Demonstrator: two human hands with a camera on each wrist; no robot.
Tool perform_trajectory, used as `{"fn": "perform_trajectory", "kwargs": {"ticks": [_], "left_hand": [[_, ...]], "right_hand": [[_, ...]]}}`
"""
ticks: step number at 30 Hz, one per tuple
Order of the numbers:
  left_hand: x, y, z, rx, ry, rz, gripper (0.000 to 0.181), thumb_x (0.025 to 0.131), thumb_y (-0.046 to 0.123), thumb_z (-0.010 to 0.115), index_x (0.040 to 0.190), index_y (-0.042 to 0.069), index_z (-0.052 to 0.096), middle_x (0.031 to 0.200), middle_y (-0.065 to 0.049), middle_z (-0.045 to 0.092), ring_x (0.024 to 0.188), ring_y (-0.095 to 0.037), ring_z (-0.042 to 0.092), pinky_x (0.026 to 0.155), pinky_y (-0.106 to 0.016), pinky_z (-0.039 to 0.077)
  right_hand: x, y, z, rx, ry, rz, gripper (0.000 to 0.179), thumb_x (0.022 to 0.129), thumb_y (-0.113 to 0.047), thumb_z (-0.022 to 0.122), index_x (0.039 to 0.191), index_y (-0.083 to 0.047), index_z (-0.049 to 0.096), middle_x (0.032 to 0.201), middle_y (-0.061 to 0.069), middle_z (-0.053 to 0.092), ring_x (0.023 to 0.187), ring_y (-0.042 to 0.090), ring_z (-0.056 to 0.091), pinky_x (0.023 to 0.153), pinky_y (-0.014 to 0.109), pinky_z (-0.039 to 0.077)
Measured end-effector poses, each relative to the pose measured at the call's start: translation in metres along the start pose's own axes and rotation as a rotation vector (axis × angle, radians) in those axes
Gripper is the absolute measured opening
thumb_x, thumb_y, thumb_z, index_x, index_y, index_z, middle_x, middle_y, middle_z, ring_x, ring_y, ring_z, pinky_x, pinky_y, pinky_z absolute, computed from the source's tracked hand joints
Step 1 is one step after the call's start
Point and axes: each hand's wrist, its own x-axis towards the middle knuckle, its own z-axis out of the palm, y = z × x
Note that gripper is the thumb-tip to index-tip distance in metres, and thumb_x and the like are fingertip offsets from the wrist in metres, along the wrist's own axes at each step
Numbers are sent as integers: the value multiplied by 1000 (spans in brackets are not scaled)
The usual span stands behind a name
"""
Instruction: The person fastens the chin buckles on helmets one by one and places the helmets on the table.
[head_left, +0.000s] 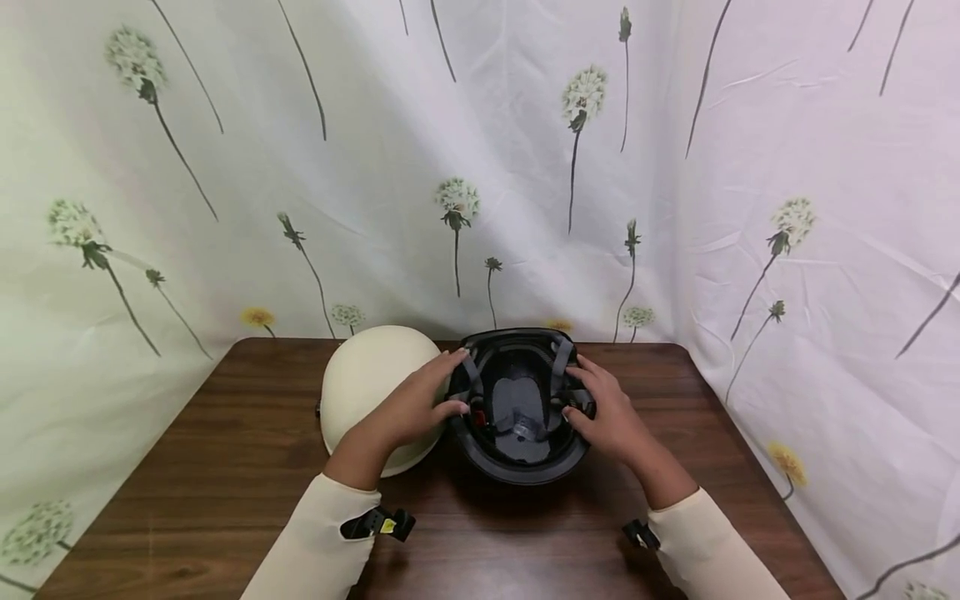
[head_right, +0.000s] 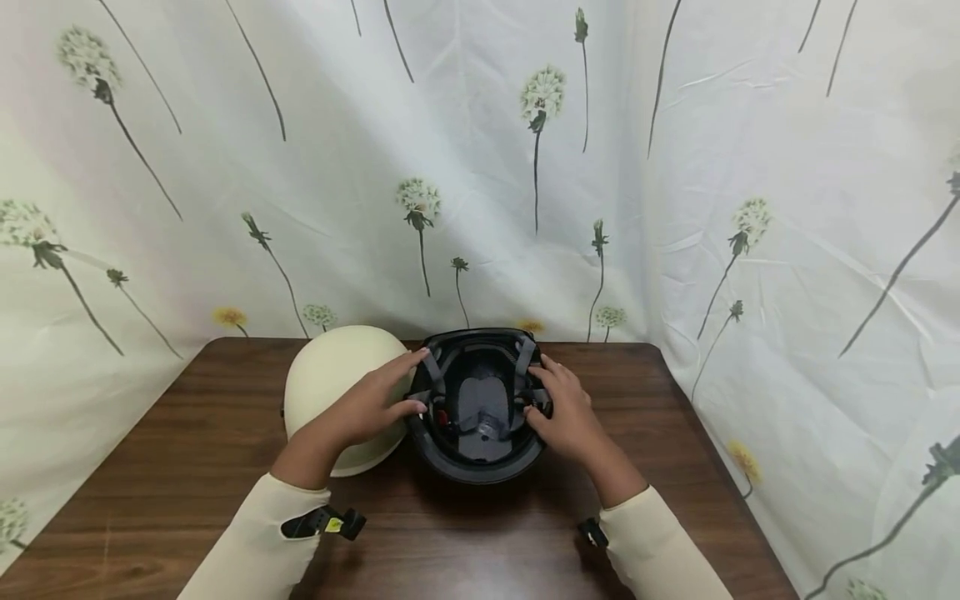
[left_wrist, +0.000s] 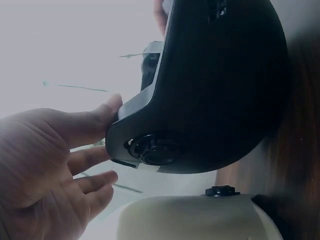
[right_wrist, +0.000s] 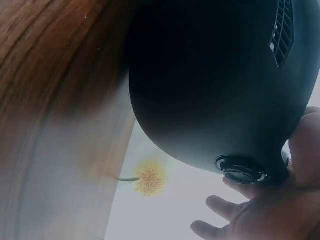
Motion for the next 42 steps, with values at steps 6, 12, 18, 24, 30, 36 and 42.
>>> {"fn": "perform_trajectory", "kwargs": {"ticks": [6,12,18,24,30,36,42], "left_hand": [[2,1,12,22,9,-13,80,99,15,74,164,1,30,168,-23,32,157,-44,24,122,-60,30],[6,7,26,57,12,-89,81,100,13,74,166,7,28,171,-20,26,161,-35,17,123,-56,29],[15,9,44,130,11,-78,77,100,12,73,164,3,31,169,-23,29,158,-38,26,123,-52,31],[21,0,69,-23,96,-129,83,97,7,76,165,3,28,167,-23,33,153,-39,35,121,-54,34],[23,-7,96,-164,145,-244,91,95,14,80,167,11,25,164,-19,42,148,-38,44,118,-56,38],[23,-12,123,-268,214,-242,87,94,9,79,165,6,29,159,-22,48,144,-45,46,115,-60,39],[26,-18,131,-373,200,-226,85,98,4,73,166,4,23,167,-13,38,153,-39,36,121,-56,32]], "right_hand": [[-2,-5,-8,50,5,11,65,102,-17,70,160,-11,42,176,9,16,158,43,21,112,70,36],[-1,-10,-17,47,20,1,71,101,-15,70,164,-13,36,176,6,15,157,40,25,112,66,39],[-2,-16,-28,82,52,2,79,99,-12,70,167,-21,30,175,5,18,157,39,28,112,64,40],[-2,-25,-36,95,45,17,87,98,-17,72,169,-19,23,173,16,22,156,44,27,114,67,36],[-1,-32,-38,92,53,7,89,97,-23,76,169,-20,23,173,14,21,158,42,17,116,71,28],[2,-41,-31,36,80,-76,89,95,-33,78,168,-23,28,171,8,29,157,38,20,112,73,33],[5,-44,-28,17,99,-127,86,96,-34,75,168,-19,29,173,4,26,159,37,18,117,71,26]]}}
